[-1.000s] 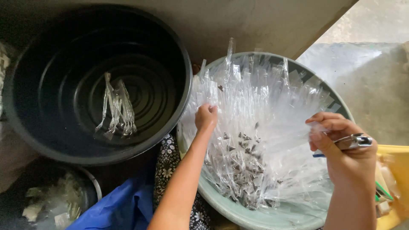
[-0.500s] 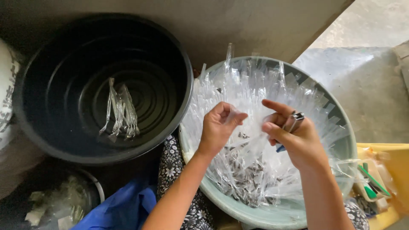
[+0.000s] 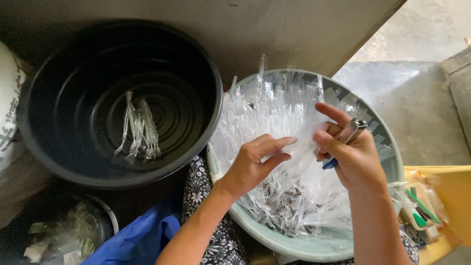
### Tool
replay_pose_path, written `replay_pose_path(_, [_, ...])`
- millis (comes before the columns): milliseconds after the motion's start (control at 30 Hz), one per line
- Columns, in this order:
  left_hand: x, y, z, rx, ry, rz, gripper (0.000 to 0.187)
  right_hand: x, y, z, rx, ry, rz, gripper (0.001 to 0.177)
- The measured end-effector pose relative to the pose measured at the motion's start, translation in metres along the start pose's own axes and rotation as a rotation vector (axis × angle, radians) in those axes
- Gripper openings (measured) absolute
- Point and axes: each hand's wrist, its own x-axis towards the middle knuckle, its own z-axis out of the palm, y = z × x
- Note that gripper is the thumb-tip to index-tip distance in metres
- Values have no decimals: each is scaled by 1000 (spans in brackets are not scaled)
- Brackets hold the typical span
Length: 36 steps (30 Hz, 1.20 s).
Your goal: Stapling labels or sealing small plastic bags using a hand stapler at a manual packaging station.
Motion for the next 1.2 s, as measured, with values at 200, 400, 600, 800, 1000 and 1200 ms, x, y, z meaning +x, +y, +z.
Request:
replay_pose_path(200, [-4, -12, -12, -155, -263, -103, 58, -4, 5, -3, -37, -123, -40, 15])
replay_pose_path(400, [-8, -1, 36, -312, -202, -348, 25, 0, 17, 1, -141, 7, 19, 16])
replay_pose_path(600, [-15, -15, 56, -177, -128, -435, 50, 6, 45, 3, 285, 254, 98, 35])
replay_pose_path(800, [-6, -2, 29, 255, -90, -385, 40, -14, 36, 35, 569, 250, 288, 31])
replay_pose_path(1000, [-21, -1, 45, 218, -245, -416, 26, 14, 76, 18, 324, 357, 47, 51])
replay_pose_path(1200, [-59, 0, 55, -232, -251, -625, 21, 22, 77, -2, 303, 406, 67, 50])
